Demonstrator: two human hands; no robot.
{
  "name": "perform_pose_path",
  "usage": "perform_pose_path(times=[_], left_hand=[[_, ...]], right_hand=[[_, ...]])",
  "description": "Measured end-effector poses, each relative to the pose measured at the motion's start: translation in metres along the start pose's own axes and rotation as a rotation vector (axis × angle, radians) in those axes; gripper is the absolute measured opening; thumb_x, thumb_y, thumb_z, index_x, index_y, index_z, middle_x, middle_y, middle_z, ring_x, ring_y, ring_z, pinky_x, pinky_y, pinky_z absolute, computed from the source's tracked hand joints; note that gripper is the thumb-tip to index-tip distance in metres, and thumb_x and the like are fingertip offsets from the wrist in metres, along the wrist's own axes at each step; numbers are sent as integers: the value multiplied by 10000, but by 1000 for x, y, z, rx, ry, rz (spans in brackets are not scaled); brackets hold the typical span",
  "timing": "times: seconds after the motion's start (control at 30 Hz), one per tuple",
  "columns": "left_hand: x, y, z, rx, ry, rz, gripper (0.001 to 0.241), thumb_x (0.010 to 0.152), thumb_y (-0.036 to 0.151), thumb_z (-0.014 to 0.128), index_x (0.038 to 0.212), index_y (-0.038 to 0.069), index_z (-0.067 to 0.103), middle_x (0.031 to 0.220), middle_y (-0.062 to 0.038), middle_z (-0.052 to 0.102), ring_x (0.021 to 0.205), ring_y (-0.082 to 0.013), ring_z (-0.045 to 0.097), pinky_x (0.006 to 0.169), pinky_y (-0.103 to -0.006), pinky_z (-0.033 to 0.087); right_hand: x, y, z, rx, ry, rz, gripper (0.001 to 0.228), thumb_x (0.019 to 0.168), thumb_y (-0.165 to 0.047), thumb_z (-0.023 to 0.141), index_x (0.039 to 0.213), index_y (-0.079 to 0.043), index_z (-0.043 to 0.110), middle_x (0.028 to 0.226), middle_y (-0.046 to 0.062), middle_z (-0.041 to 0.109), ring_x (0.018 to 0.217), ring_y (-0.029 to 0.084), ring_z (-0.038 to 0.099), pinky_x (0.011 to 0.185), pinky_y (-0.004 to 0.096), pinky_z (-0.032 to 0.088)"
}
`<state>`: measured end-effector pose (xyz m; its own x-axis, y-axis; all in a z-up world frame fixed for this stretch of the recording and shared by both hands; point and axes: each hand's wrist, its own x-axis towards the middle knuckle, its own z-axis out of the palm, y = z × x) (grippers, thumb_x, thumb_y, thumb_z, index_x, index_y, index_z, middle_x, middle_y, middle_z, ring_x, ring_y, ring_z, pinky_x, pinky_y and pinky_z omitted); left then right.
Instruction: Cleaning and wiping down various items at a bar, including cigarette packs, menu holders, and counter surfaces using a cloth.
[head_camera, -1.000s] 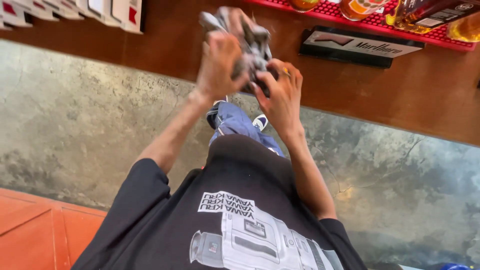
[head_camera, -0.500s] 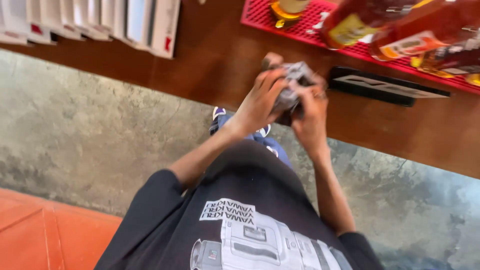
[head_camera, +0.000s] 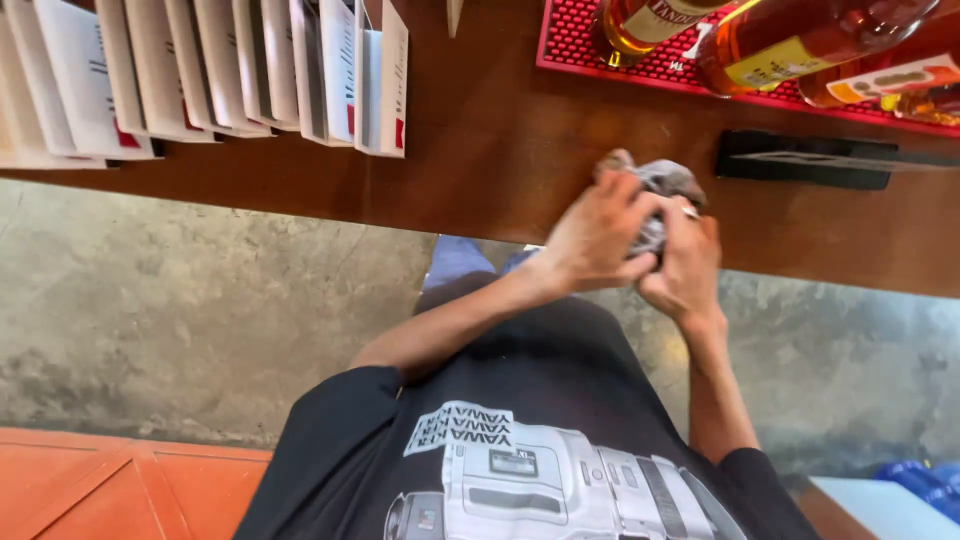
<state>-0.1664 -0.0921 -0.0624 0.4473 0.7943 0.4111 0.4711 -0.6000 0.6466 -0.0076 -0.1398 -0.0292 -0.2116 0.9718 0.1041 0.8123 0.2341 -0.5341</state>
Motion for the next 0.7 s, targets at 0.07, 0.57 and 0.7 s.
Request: perform_pose_path(times=[0.07, 0.57, 0.7], left_hand=[[3, 0, 17, -96, -106, -3, 591, 737, 352, 766, 1204, 44, 574, 1271, -287, 504, 1195, -450, 480, 1042, -506, 444], [-125, -68, -133, 75, 171, -389, 508, 915, 217, 736, 1335, 29, 522, 1399, -189, 548, 1265, -407, 513, 1097, -502, 458], [-122, -56, -136, 24, 151, -312, 551, 954, 227, 730, 1394, 10, 480, 1482, -197, 471, 1317, -417, 460, 1138, -512, 421]], right_hand=[[-10, 14, -1, 36, 10, 93, 468, 783, -141, 648, 1244, -80, 592, 1155, 192, 662, 1116, 391, 617, 917, 468, 464], [101, -120, 118, 5, -131, -381, 677, 589, -297, 691, 1205, -35, 589, 1115, 192, 626, 1107, 396, 580, 951, 501, 407], [86, -103, 105, 38, -153, -370, 674, 609, -310, 718, 1218, -54, 580, 1101, 177, 633, 1050, 385, 581, 908, 484, 398]])
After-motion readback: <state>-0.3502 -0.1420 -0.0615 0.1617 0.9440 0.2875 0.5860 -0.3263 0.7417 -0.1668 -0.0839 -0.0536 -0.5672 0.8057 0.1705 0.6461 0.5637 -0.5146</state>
